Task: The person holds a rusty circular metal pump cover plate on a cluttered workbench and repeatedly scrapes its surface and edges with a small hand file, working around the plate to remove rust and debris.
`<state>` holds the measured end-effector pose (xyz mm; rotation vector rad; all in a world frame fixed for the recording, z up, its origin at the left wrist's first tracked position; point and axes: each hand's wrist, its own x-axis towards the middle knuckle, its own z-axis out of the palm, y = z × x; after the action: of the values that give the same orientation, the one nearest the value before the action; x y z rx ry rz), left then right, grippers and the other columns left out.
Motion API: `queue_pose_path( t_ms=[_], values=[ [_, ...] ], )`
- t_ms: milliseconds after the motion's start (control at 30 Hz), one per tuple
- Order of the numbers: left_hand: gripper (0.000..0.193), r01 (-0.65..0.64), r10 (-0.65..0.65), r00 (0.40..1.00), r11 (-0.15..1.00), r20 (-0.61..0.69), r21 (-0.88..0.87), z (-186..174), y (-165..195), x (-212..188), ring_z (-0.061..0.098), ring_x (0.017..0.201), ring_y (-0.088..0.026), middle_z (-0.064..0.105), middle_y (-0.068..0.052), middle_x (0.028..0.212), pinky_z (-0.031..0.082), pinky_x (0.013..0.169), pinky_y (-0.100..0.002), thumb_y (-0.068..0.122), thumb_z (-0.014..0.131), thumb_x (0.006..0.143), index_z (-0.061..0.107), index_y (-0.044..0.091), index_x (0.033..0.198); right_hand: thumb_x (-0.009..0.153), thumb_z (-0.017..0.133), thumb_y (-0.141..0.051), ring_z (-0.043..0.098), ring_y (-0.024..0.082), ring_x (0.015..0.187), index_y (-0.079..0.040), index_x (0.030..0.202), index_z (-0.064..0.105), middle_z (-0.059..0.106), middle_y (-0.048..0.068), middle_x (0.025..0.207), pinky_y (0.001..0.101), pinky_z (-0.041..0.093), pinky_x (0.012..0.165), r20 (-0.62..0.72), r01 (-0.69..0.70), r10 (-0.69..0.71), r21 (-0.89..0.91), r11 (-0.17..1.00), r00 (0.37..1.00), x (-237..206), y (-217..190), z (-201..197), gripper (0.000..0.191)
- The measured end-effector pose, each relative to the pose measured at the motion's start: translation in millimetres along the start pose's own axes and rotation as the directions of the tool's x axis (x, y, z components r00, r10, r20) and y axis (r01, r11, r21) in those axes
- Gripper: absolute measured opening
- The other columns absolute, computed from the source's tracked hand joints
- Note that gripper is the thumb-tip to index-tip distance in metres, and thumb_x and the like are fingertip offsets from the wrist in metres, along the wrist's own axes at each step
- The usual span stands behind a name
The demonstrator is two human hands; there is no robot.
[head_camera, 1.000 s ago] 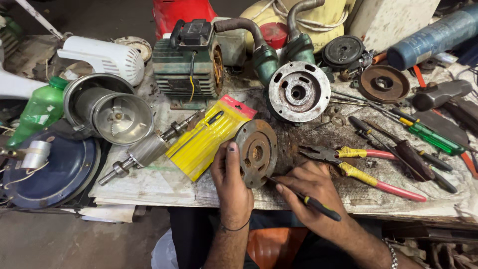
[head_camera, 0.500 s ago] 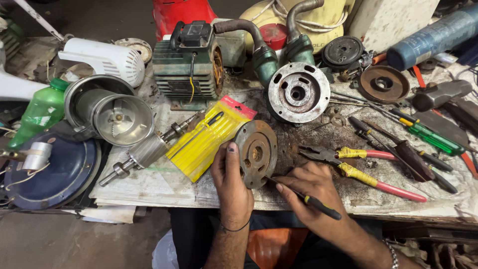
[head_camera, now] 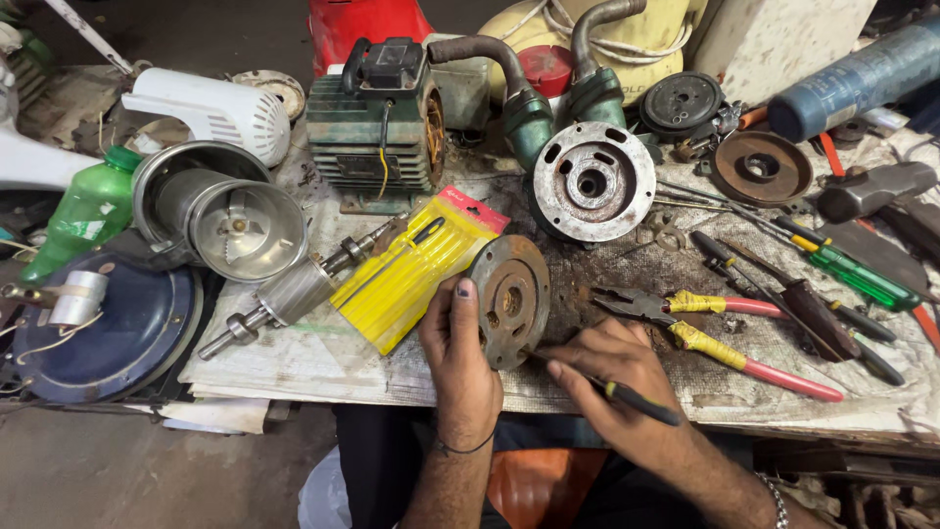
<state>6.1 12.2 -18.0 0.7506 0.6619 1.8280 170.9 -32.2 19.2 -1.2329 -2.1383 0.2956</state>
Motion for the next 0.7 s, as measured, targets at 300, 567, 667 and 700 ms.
queue_pose_path(
  t_ms=[300,567,667,700],
  values=[
    [0.022,-0.014,0.015,1.0,0.999,-0.014,0.046,0.2,-1.1,-0.2,0.055,0.094,-0.01,0.064,-0.002,0.1,0.048,0.087,-0.028,0.019,0.058,0.108,0.066,0.0,0.105,0.083,0.074,-0.018,0.058,0.023,0.077,-0.005,0.096,0.079,0.064,0.005,0.073,0.0386,0.039,0.071,-0.039,-0.022,0.021,-0.023,0.999,0.999,-1.2,1.0,1.5,0.019],
    [0.02,0.013,-0.014,1.0,1.0,-0.01,-0.021,0.8,0.6,-1.4,0.054,0.093,-0.011,0.062,-0.002,0.1,0.047,0.085,-0.029,0.019,0.058,0.108,0.065,0.001,0.103,0.085,0.072,-0.017,0.057,0.021,0.077,-0.004,0.098,0.079,0.067,0.005,0.076,0.0386,0.039,0.071,-0.017,0.052,-0.051,0.022,0.998,0.999,-0.7,-0.7,-0.4,0.019],
    [0.02,0.038,-0.04,0.999,0.997,-0.018,-0.06,0.9,2.5,0.1,0.056,0.094,-0.011,0.064,-0.002,0.101,0.048,0.086,-0.029,0.019,0.058,0.106,0.065,0.001,0.103,0.085,0.073,-0.018,0.056,0.022,0.075,-0.004,0.1,0.079,0.066,0.005,0.075,0.0386,0.038,0.07,0.011,0.055,-0.055,0.036,0.998,0.998,-0.4,-1.1,0.2,0.022],
    [0.02,0.043,-0.045,0.999,0.997,-0.027,-0.064,1.4,2.7,-0.1,0.057,0.095,-0.011,0.065,-0.002,0.101,0.049,0.086,-0.029,0.02,0.058,0.105,0.065,0.002,0.103,0.085,0.073,-0.018,0.055,0.022,0.075,-0.003,0.102,0.079,0.066,0.006,0.074,0.0386,0.038,0.069,0.04,0.064,-0.066,0.054,0.996,0.997,-0.7,-0.9,0.2,0.023]
  ],
)
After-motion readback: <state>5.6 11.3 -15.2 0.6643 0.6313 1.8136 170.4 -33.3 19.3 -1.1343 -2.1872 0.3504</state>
